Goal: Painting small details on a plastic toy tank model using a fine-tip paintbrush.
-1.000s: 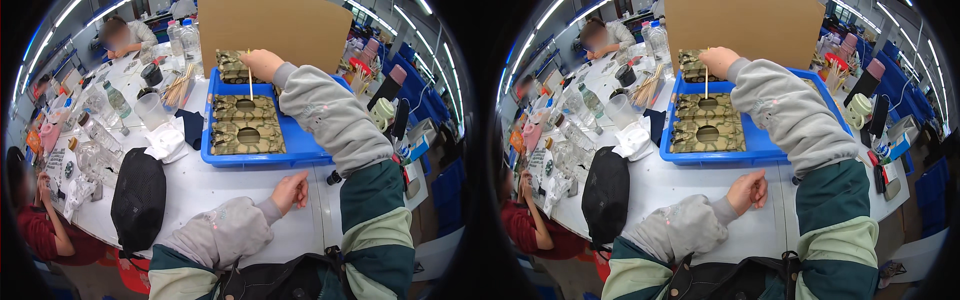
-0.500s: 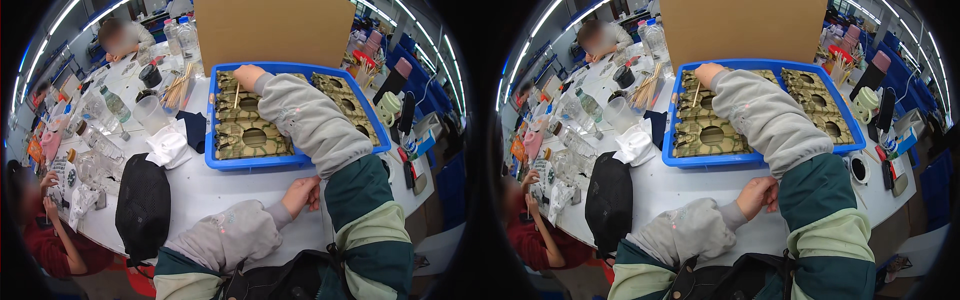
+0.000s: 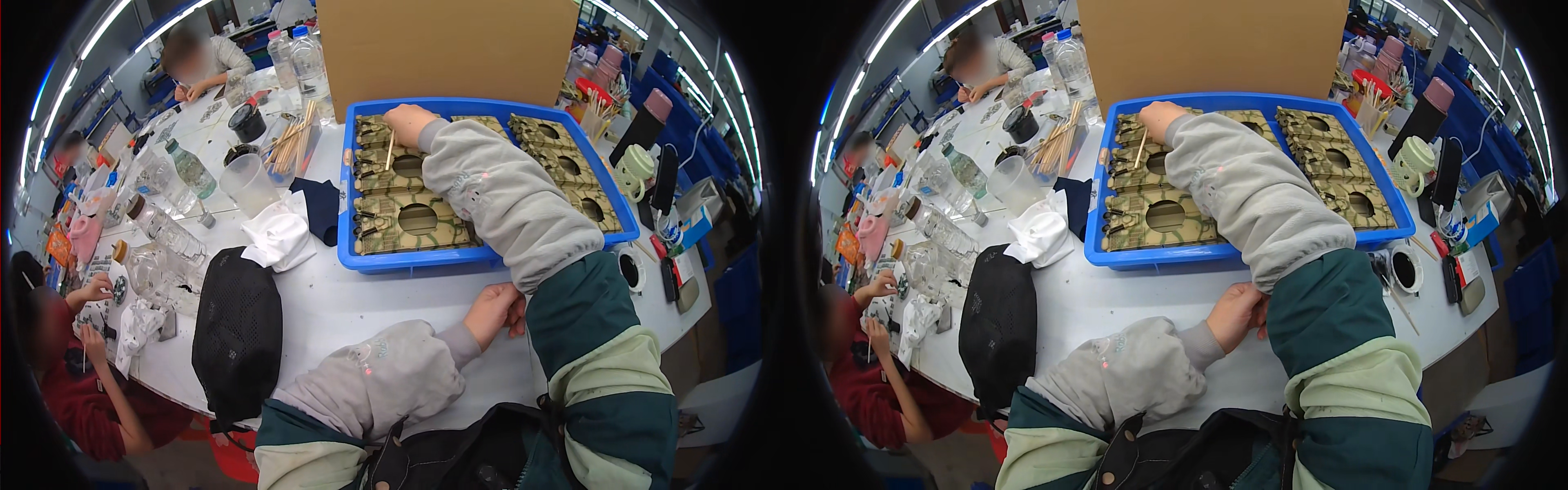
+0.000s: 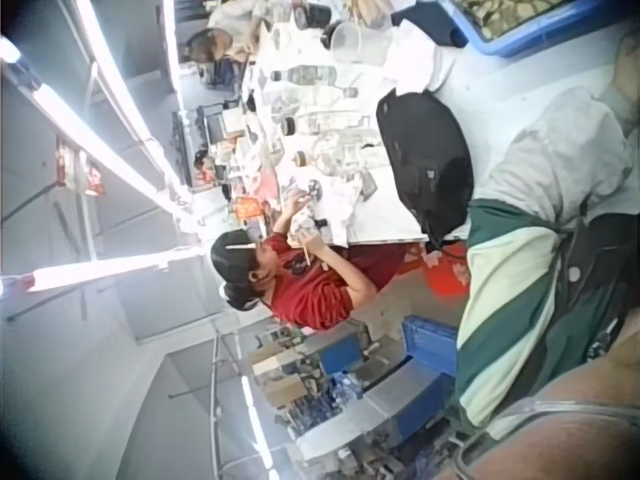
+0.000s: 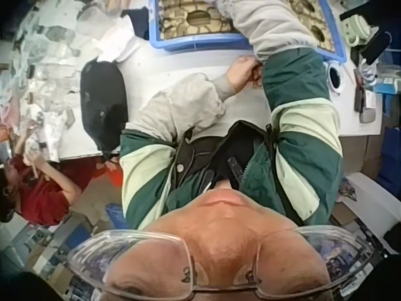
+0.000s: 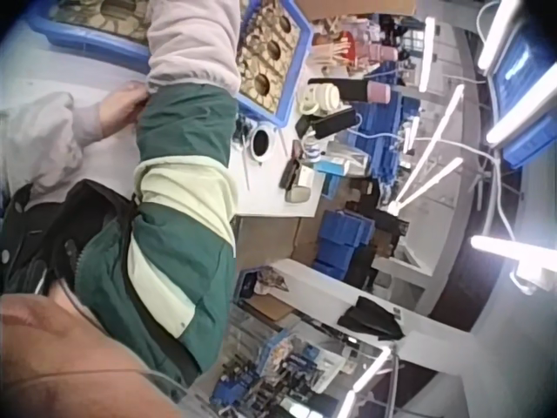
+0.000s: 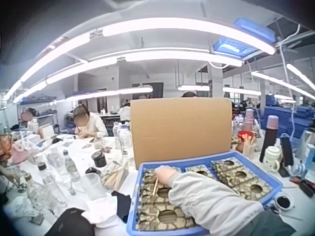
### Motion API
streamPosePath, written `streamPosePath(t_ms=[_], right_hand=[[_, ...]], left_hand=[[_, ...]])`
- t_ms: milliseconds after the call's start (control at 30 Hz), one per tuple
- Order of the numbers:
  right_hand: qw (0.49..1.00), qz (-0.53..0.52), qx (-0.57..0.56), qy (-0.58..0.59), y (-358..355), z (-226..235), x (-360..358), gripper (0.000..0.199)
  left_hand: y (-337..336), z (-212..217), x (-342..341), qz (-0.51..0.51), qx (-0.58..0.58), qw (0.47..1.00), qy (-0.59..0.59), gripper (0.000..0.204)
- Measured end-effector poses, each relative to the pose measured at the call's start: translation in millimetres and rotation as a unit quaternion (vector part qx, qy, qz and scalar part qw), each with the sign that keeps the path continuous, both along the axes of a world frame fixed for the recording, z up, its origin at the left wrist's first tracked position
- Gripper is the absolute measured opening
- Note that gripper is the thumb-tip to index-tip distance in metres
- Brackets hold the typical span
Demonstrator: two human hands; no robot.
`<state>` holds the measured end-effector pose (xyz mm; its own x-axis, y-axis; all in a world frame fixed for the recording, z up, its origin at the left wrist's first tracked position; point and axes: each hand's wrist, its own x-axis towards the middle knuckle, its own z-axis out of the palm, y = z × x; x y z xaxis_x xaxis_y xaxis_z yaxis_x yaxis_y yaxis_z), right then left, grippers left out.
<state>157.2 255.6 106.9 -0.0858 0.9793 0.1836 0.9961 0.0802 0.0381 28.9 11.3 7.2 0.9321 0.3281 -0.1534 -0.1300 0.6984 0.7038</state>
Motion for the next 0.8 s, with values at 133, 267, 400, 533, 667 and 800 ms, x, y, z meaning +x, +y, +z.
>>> streamPosePath(t_ms=[133,267,400,533,667,800], right_hand=[[1.0,0.008,-0.018,0.001,9,-4,2,0.018],[1.0,0.0,-0.028,0.002,13,-6,14,0.016],[1.0,0.006,-0.008,-0.029,-15,41,-1,0.02],[0.989,0.102,0.09,0.065,-74,93,45,0.04],[0.974,0.129,0.117,0.143,-191,124,64,0.038],[0.945,0.037,0.094,0.312,-315,114,84,0.034]], left_hand=[[0,0,-1,0.003,0.003,1.0,0.001,0.04],[-4,5,0,0.003,-0.005,1.0,0.004,0.039],[6,3,-6,-0.028,0.016,0.999,0.008,0.036],[4,9,-4,-0.05,0.028,0.998,0.007,0.038],[1,9,-2,-0.043,0.042,0.998,0.007,0.036],[-6,25,-16,-0.016,0.115,0.993,-0.004,0.033]])
